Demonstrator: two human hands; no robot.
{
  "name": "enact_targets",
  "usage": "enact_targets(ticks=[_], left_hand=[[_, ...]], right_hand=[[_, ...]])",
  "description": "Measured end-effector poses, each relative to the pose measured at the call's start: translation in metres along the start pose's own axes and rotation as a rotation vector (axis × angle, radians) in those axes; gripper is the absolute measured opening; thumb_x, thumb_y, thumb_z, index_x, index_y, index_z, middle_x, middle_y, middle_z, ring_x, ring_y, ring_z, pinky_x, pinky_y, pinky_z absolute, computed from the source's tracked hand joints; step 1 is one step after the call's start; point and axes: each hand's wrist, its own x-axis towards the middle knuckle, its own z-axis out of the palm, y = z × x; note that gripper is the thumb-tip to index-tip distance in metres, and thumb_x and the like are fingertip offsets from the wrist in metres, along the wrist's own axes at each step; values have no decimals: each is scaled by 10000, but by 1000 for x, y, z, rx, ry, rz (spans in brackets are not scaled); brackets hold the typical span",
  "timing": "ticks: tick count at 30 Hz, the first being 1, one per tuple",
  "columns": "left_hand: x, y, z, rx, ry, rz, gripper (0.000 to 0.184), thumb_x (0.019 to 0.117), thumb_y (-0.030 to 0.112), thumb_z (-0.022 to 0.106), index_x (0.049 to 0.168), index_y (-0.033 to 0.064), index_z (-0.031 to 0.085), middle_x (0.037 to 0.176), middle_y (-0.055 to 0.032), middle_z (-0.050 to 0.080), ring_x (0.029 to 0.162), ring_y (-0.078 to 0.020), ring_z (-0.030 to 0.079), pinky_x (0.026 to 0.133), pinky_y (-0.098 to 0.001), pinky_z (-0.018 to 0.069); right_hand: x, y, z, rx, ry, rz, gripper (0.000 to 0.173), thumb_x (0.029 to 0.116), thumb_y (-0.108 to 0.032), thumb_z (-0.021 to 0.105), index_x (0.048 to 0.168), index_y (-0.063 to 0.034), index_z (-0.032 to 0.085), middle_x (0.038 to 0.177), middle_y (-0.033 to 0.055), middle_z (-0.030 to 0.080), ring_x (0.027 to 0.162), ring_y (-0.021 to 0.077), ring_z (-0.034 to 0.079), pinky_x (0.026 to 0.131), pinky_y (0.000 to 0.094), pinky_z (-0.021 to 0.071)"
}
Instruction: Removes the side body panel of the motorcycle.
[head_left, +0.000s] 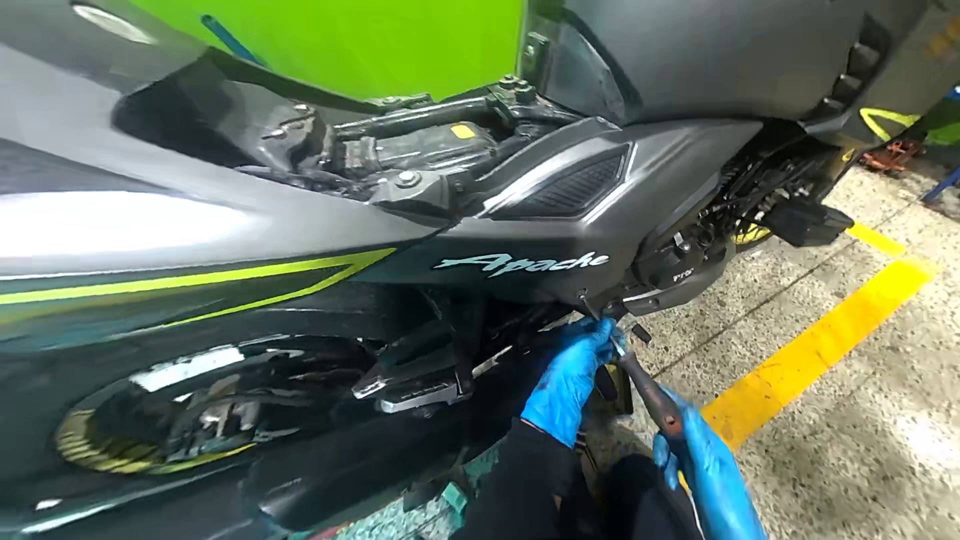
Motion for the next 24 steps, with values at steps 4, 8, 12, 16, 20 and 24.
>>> enact_targets(ticks=[4,8,12,16,20,24], left_hand=[[-9,4,8,-50,67,-18,262,1026,221,636,1199,28,602,874,-71,642,707,-139,616,662,-281,535],[-15,13,5,-128,-98,-13,238,1090,95,464,1224,-50,597,990,-129,732,870,-187,725,810,-315,596],[-11,8,8,-75,48,-21,284,989,168,691,1187,-16,604,933,-112,669,749,-159,644,692,-299,554],[-12,12,6,-119,-93,-11,268,1084,158,511,1248,-38,595,1001,-122,720,855,-182,713,788,-322,594],[-12,12,9,-106,-9,-23,201,1034,109,604,1178,-32,605,877,-97,701,739,-153,686,691,-289,585],[-13,7,10,-129,17,10,287,1029,198,635,1210,-22,597,947,-106,664,772,-163,652,708,-304,563]], right_hand=[[-3,-5,10,-16,83,-28,367,1036,-81,465,1375,47,526,710,5,651,538,61,576,517,223,503],[5,-9,7,196,-38,182,702,1109,-401,58,1113,6,630,549,-14,592,415,57,502,417,218,442],[1,-4,9,-176,19,-116,499,1037,-135,436,1471,106,390,938,95,656,695,93,623,629,269,547],[6,-5,14,82,48,43,502,1119,-273,173,1217,20,569,584,-37,566,457,49,505,462,218,462],[8,-2,7,8,-3,32,488,1120,-307,158,1239,-1,518,683,-12,609,526,64,560,508,234,500],[1,2,12,-198,95,-152,389,1020,-91,481,1348,118,486,885,85,664,673,88,636,625,264,565]])
